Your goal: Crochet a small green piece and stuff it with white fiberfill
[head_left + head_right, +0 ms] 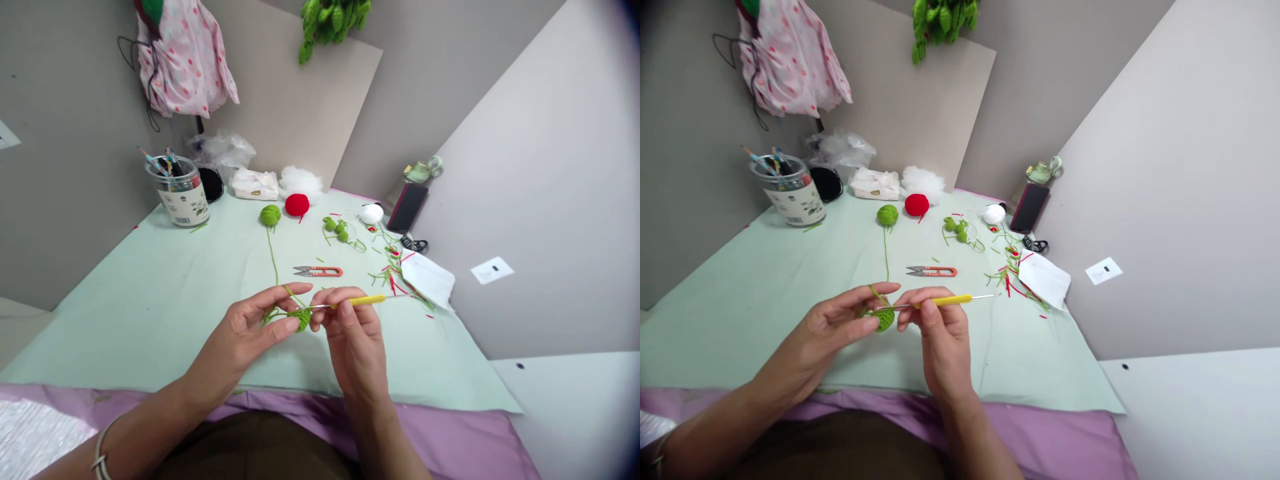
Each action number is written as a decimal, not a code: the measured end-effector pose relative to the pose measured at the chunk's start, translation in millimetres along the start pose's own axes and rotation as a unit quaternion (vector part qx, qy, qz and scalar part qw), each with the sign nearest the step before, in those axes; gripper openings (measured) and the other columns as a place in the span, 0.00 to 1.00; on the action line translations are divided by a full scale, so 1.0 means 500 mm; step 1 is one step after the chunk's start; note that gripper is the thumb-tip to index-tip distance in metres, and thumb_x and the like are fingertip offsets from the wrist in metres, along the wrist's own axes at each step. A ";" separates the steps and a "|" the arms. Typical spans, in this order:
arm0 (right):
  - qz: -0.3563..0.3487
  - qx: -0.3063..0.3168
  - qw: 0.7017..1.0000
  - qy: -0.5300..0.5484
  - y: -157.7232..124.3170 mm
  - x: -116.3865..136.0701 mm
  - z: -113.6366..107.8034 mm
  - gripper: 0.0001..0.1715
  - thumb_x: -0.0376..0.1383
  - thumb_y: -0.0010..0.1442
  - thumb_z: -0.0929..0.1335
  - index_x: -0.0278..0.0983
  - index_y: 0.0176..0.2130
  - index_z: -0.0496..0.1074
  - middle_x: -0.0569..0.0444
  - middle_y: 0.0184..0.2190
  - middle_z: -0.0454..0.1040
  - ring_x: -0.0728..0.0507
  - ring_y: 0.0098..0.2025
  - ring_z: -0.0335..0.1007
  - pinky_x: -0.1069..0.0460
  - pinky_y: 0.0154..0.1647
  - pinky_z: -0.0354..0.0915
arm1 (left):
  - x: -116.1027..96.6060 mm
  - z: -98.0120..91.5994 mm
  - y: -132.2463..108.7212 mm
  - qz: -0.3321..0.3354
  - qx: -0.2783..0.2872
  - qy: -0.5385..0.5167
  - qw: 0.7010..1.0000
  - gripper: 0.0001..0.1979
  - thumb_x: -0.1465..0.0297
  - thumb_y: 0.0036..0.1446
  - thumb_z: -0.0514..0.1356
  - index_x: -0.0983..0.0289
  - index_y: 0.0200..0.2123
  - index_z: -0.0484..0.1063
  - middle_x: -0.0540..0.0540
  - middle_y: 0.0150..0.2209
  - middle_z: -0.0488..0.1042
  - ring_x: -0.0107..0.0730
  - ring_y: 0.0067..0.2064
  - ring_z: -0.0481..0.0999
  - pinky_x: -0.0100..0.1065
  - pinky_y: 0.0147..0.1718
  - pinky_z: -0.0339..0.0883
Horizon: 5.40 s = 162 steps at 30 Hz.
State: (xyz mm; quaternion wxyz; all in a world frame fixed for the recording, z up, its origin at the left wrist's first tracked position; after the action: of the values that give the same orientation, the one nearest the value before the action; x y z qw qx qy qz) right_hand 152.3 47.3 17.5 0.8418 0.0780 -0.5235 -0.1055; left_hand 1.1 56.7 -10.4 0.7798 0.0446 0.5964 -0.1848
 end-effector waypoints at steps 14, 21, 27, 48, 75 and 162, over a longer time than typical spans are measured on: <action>-0.167 0.056 0.948 -0.266 -0.048 0.071 0.036 0.17 0.30 0.75 0.64 0.46 0.49 0.80 0.52 0.39 0.81 0.43 0.44 0.80 0.46 0.46 0.77 | -0.033 -0.018 -0.011 0.101 -0.067 0.087 0.989 0.12 0.66 0.60 0.71 0.50 0.47 0.87 0.52 0.41 0.80 0.44 0.52 0.75 0.44 0.62 0.59; -0.305 0.073 0.820 -0.480 -0.095 0.071 0.068 0.35 0.24 0.66 0.71 0.58 0.61 0.77 0.52 0.48 0.82 0.40 0.47 0.81 0.45 0.42 0.79 | 0.020 0.009 0.003 -0.034 -0.006 -0.103 0.994 0.26 0.62 0.56 0.76 0.49 0.58 0.81 0.48 0.38 0.77 0.36 0.45 0.75 0.38 0.56 0.64; -0.159 -0.009 0.970 -0.182 -0.036 0.055 0.002 0.14 0.34 0.74 0.67 0.45 0.46 0.83 0.52 0.36 0.80 0.43 0.34 0.77 0.45 0.37 0.76 | 0.024 0.010 0.006 -0.070 0.019 -0.187 0.980 0.25 0.64 0.57 0.75 0.54 0.59 0.81 0.49 0.37 0.79 0.31 0.43 0.73 0.33 0.51 0.63; -0.125 -0.018 0.984 -0.128 -0.029 0.043 -0.005 0.12 0.35 0.73 0.69 0.44 0.44 0.84 0.52 0.37 0.81 0.46 0.33 0.76 0.48 0.35 0.75 | 0.026 0.019 0.016 -0.068 0.030 -0.184 0.980 0.23 0.66 0.55 0.77 0.57 0.54 0.85 0.47 0.31 0.73 0.20 0.27 0.57 0.26 0.31 0.60; -0.061 0.006 0.993 -0.098 -0.027 0.041 -0.002 0.12 0.39 0.76 0.67 0.42 0.44 0.80 0.52 0.39 0.85 0.46 0.36 0.83 0.48 0.43 0.78 | -0.005 -0.004 0.001 0.018 0.001 -0.029 0.999 0.16 0.64 0.59 0.73 0.49 0.51 0.86 0.51 0.38 0.76 0.35 0.44 0.74 0.36 0.49 0.68; -0.195 -0.018 0.939 -0.283 -0.046 0.063 0.035 0.14 0.29 0.72 0.69 0.45 0.46 0.83 0.52 0.38 0.82 0.44 0.41 0.79 0.50 0.38 0.77 | 0.008 0.030 0.008 -0.014 0.003 -0.130 0.991 0.25 0.67 0.51 0.79 0.47 0.53 0.85 0.47 0.36 0.75 0.32 0.43 0.74 0.34 0.49 0.70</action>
State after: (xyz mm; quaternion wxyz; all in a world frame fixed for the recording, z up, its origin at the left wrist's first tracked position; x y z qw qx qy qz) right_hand 148.1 16.6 47.0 0.6235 0.1303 -0.7124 -0.2943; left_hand 16.9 55.3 -10.6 0.8482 0.0143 0.4898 -0.2013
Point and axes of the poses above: each hand's wrist, its own y-axis towards the middle knuckle, its own z-axis out of the palm, x = y × z, the point moved 10 cm from there along y, towards the middle knuckle
